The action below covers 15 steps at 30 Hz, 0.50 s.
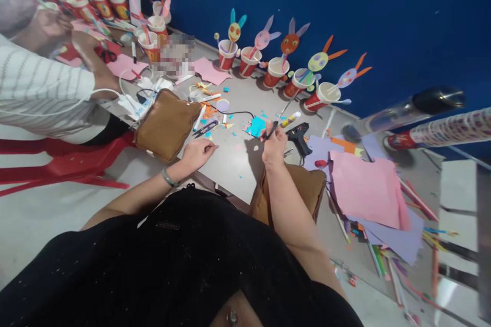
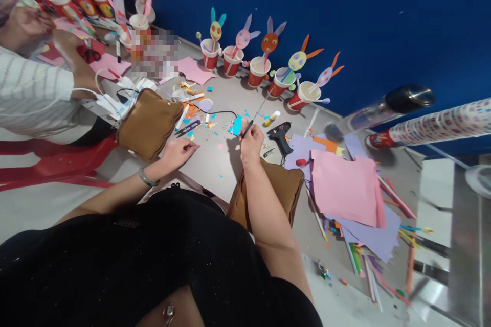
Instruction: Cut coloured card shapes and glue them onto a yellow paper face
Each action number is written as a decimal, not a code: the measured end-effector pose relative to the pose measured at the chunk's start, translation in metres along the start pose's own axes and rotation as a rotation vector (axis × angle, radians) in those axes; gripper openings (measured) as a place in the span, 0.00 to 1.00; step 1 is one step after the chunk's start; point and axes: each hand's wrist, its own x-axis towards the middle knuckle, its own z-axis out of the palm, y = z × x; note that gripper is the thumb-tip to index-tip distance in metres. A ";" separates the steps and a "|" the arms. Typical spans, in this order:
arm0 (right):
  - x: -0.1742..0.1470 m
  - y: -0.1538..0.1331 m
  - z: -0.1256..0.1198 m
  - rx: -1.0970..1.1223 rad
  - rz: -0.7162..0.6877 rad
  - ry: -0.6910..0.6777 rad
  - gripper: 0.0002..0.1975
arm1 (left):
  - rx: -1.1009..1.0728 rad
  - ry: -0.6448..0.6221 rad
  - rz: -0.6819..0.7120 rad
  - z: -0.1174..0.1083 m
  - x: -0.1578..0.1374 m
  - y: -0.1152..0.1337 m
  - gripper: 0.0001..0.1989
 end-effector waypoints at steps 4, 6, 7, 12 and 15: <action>0.000 0.007 0.003 -0.081 -0.011 0.007 0.29 | -0.004 -0.107 0.006 -0.004 0.019 0.011 0.13; 0.001 0.010 0.003 -0.101 -0.008 0.016 0.29 | 0.009 -0.181 -0.008 -0.005 0.028 0.019 0.13; 0.001 0.011 0.003 -0.105 -0.003 0.023 0.29 | 0.027 -0.218 -0.007 -0.005 0.033 0.022 0.14; 0.001 0.011 0.001 -0.095 -0.001 0.025 0.28 | 0.138 -0.348 0.079 -0.009 0.049 0.030 0.16; 0.000 0.010 0.000 -0.062 -0.004 0.018 0.28 | 0.197 -0.336 0.084 -0.016 0.051 0.034 0.15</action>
